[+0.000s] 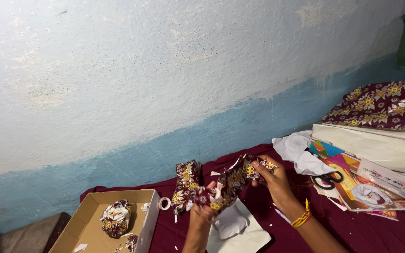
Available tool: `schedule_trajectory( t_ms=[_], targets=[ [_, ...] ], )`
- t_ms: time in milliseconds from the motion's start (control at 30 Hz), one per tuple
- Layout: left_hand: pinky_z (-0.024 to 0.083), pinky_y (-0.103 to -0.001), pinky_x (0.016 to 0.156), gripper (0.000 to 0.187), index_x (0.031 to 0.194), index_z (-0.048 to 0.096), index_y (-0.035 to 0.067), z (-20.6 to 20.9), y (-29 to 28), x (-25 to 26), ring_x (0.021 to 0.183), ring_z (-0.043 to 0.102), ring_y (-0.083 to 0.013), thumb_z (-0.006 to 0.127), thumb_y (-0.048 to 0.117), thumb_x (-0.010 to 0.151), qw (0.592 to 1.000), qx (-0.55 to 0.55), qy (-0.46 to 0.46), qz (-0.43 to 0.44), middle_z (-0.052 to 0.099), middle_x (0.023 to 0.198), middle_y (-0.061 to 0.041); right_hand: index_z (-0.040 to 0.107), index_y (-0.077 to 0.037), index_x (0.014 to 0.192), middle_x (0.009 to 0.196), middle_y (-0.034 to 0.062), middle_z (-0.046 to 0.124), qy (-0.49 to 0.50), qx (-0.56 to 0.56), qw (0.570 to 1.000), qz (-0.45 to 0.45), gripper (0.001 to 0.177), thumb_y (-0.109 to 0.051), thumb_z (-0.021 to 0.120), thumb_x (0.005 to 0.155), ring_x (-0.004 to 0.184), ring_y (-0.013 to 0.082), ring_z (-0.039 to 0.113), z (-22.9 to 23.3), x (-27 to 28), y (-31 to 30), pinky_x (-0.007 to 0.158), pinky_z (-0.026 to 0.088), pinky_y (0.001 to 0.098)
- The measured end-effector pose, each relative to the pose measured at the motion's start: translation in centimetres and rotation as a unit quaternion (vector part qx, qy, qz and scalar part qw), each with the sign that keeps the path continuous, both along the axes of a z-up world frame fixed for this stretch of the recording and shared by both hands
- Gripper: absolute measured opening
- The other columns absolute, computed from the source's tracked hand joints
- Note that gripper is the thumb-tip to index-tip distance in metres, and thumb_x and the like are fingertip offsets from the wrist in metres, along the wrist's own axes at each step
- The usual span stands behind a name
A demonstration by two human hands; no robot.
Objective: The person wraps a small object with white paper and then with patterned fabric. They cut the paper and fabric with scissors, fold the material around the object, and secure it with tape. The wrapped items are placed into a cardboard box.
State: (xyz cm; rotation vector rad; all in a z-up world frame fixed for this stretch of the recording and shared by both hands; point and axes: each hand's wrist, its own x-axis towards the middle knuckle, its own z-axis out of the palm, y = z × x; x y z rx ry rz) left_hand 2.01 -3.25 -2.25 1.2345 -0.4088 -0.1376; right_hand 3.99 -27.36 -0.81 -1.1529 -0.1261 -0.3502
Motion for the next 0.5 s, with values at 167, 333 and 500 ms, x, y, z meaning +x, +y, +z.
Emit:
schedule_trajectory(
  t_ms=[167,333,500],
  targets=[
    [0.063,-0.043,0.089,0.048,0.112,0.07,0.006,-2.4,-0.1,0.0,0.104,0.076,-0.0223,0.08,0.032,0.073,0.95,0.233,-0.195,0.075,0.077,0.115,-0.01,0.069,-0.004,0.105,0.084,0.0018,0.068,-0.006,-0.016,1.0,0.016,0.018,-0.02,0.067,0.096,0.073,0.0076,0.061,-0.9,0.3,0.2,0.061,0.054,0.0255],
    [0.061,-0.048,0.089,0.027,0.091,0.069,0.004,-6.3,3.5,3.7,0.084,0.074,-0.026,0.073,0.03,0.086,0.987,-0.019,0.032,0.154,0.075,0.088,-0.016,0.07,-0.003,0.107,0.088,0.0009,0.069,-0.02,-0.072,0.997,-0.013,0.021,-0.018,0.07,0.093,0.082,0.0067,0.062,-1.0,0.7,-0.8,0.077,0.053,0.026],
    [0.053,-0.047,0.091,0.037,0.114,0.063,0.009,-8.2,4.3,4.7,0.091,0.063,-0.0213,0.064,0.039,0.093,0.968,-0.1,0.137,0.185,0.064,0.099,-0.007,0.072,-0.004,0.104,0.089,0.002,0.075,-0.001,-0.155,0.988,-0.013,0.023,-0.02,0.073,0.087,0.088,0.008,0.069,-1.2,0.9,-0.2,0.084,0.055,0.0259]
  ],
)
